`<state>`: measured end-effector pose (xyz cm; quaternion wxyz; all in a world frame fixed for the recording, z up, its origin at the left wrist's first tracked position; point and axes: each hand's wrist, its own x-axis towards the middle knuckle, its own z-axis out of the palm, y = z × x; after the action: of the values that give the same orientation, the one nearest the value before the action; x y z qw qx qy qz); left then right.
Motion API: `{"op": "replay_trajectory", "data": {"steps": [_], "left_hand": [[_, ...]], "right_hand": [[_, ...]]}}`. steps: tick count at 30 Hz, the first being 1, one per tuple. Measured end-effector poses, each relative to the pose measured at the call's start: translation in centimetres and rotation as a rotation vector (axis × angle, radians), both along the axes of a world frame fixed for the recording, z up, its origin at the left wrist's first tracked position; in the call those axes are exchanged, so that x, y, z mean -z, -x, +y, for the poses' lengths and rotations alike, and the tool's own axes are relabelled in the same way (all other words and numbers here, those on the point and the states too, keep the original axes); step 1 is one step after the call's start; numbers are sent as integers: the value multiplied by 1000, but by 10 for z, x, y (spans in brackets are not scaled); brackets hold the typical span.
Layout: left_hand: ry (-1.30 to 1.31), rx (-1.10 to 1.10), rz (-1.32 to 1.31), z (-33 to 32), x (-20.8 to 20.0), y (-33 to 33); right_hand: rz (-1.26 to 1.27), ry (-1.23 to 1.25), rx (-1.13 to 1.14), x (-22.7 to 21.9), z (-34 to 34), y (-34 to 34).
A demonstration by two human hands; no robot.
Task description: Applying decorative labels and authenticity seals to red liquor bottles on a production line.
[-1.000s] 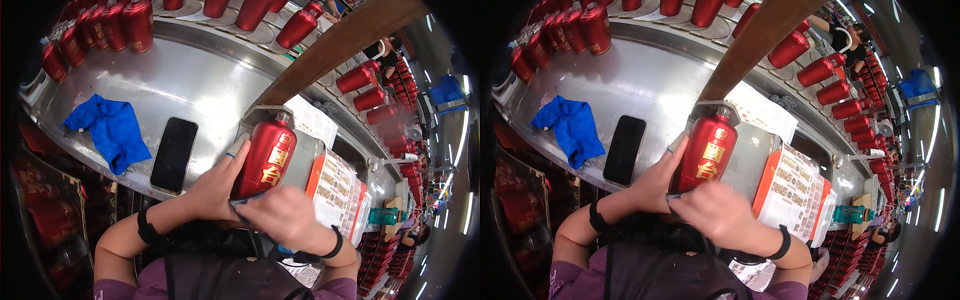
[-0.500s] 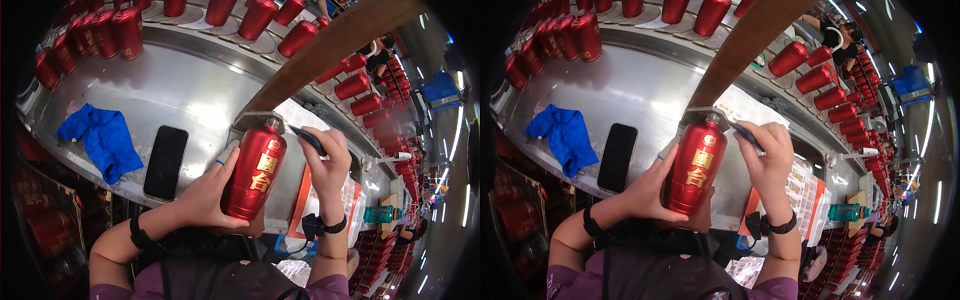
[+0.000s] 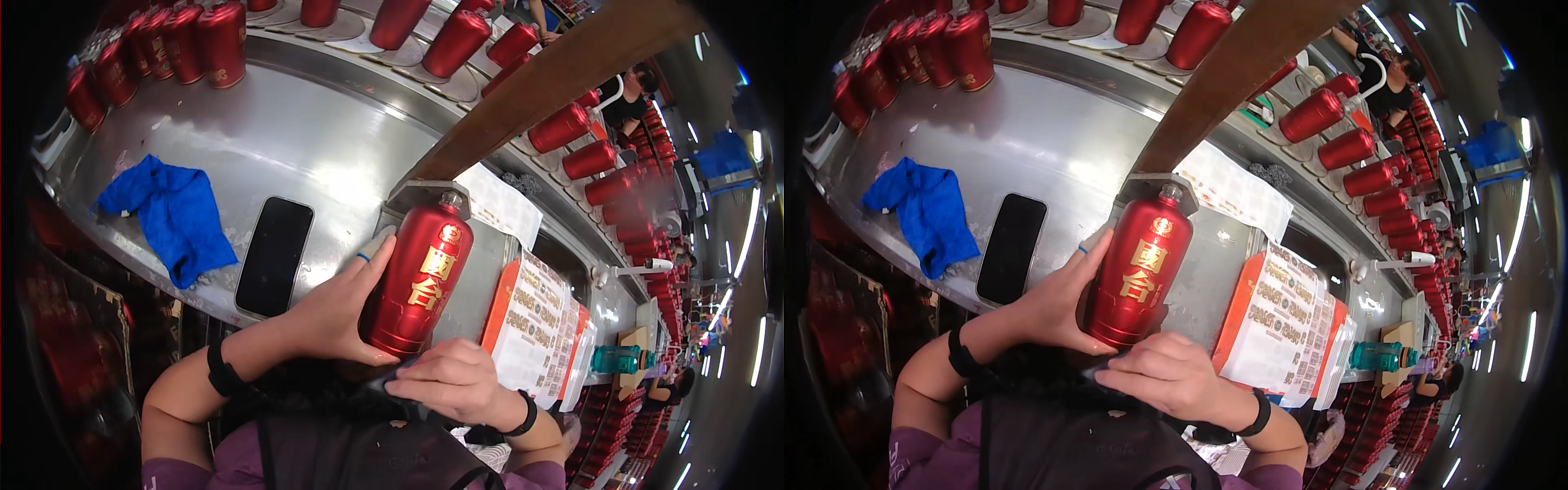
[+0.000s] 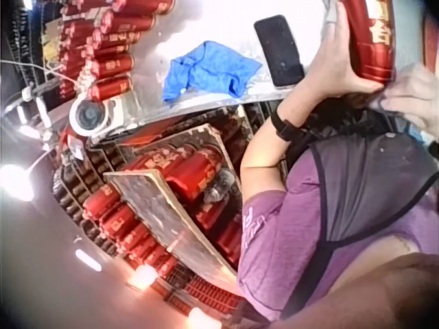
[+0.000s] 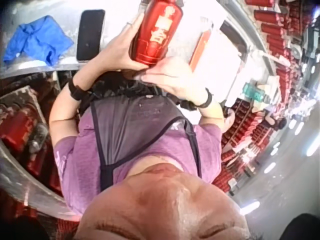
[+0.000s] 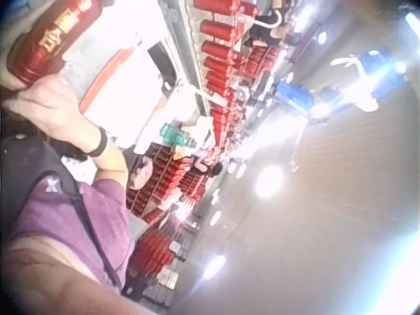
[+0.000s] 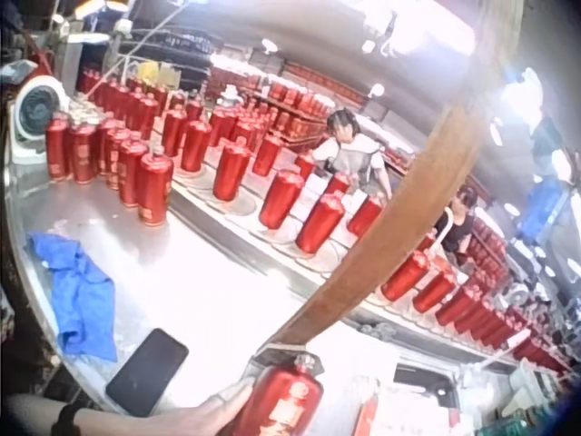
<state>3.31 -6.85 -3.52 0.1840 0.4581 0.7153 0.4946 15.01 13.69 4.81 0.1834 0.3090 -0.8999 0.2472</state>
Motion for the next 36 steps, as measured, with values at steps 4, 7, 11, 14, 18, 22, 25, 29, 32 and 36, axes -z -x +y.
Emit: {"op": "replay_trajectory", "data": {"steps": [4,7,11,14,18,22,25,29,32,36], "left_hand": [[34,-21,-38,-9,-5,-2],[24,-10,-37,-5,-2,-1],[3,-36,23,1,-4,-5],[85,-69,3,-3,-14,-12],[-3,-98,120,1,-10,-13],[90,-55,6,0,-18,-11],[46,-71,82,-2,-9,-12],[51,-71,77,-1,-11,-11],[112,-25,6,0,-12,-8],[122,-60,22,-3,-17,-7]], "right_hand": [[-456,437,574,3,34,29],[111,-91,487,3,24,23],[-142,58,172,-13,4,14],[-75,151,567,-13,36,48],[-232,6,118,-37,3,35],[-64,-12,567,-40,45,77],[-264,34,253,-51,27,71],[-105,24,579,-41,47,92],[-248,18,390,-46,34,85],[-171,177,498,-31,54,91]]}}
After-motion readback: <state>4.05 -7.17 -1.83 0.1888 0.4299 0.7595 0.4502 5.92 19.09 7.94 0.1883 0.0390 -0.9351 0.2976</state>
